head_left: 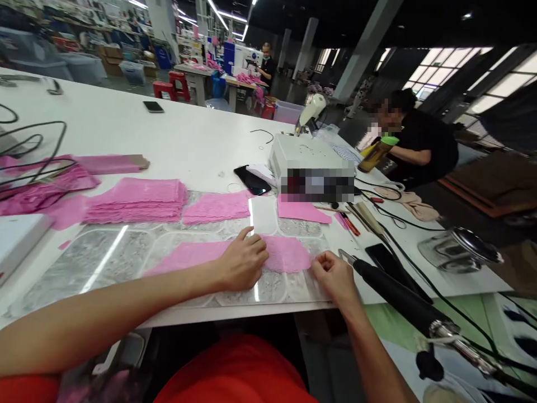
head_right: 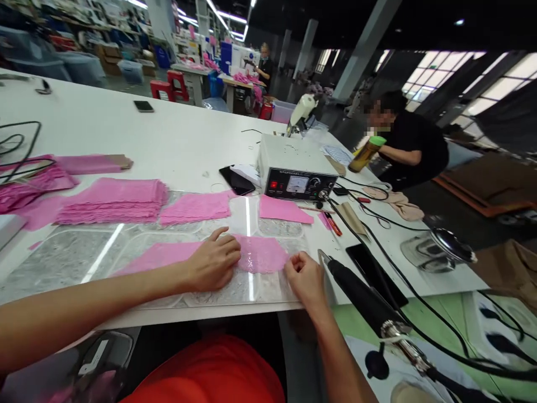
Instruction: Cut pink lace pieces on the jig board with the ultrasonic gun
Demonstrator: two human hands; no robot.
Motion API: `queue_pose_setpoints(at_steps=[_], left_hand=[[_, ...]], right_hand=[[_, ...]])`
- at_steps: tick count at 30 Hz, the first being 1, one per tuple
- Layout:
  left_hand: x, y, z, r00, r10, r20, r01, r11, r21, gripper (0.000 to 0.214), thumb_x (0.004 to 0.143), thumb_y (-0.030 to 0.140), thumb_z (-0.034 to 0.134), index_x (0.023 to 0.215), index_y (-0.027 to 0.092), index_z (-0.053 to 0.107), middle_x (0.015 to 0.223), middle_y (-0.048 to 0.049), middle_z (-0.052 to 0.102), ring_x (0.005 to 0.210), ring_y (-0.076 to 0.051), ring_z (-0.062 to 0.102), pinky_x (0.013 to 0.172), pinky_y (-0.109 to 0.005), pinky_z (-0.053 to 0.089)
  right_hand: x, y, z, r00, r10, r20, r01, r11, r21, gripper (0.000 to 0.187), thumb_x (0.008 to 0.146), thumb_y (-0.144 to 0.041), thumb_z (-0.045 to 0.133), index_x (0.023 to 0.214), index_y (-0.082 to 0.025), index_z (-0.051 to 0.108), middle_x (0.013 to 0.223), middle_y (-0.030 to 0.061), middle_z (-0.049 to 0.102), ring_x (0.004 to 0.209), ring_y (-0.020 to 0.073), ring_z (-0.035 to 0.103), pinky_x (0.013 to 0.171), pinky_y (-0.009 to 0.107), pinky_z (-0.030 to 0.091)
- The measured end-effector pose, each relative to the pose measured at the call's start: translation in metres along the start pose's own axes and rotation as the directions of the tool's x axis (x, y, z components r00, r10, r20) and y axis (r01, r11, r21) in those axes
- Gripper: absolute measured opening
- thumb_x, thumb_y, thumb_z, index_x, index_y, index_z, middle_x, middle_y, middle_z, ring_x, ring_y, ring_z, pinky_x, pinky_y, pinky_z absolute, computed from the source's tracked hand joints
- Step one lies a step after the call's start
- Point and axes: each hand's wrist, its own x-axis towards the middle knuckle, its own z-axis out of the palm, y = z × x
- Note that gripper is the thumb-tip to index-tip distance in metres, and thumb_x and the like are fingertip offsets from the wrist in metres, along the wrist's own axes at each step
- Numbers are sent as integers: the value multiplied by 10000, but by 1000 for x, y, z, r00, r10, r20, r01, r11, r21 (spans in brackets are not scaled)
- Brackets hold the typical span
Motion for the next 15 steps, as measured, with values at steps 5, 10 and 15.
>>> queue_pose_setpoints(at_steps=[5,10,15], left_hand=[[-7,-1,-3,993,94,77,-87,992,-93,112,710,141,535,778,196,605,889,-48,661,857,-206,591,1110,-473,290],[1,-9,-12,993,88,79,-76,987,-145,135,761,138,505,804,192,622,938,-54,665,869,-194,605,1047,-432,370],[19,-17,-14,990,16,140,14,977,-212,170,807,116,517,698,184,630,777,-25,659,730,-155,614,777,-291,483]], right_hand=[[-13,6,-11,999,-18,36,21,994,-112,140,711,-370,557,659,-244,524,485,-27,558,470,161,513,528,283,341],[-5,9,-7,993,-111,49,119,966,-230,57,752,-286,528,786,-246,549,531,-24,572,495,167,524,542,284,301],[10,18,-1,989,-147,0,142,961,-239,101,781,-246,483,847,-241,560,552,-13,584,519,181,535,554,293,310]])
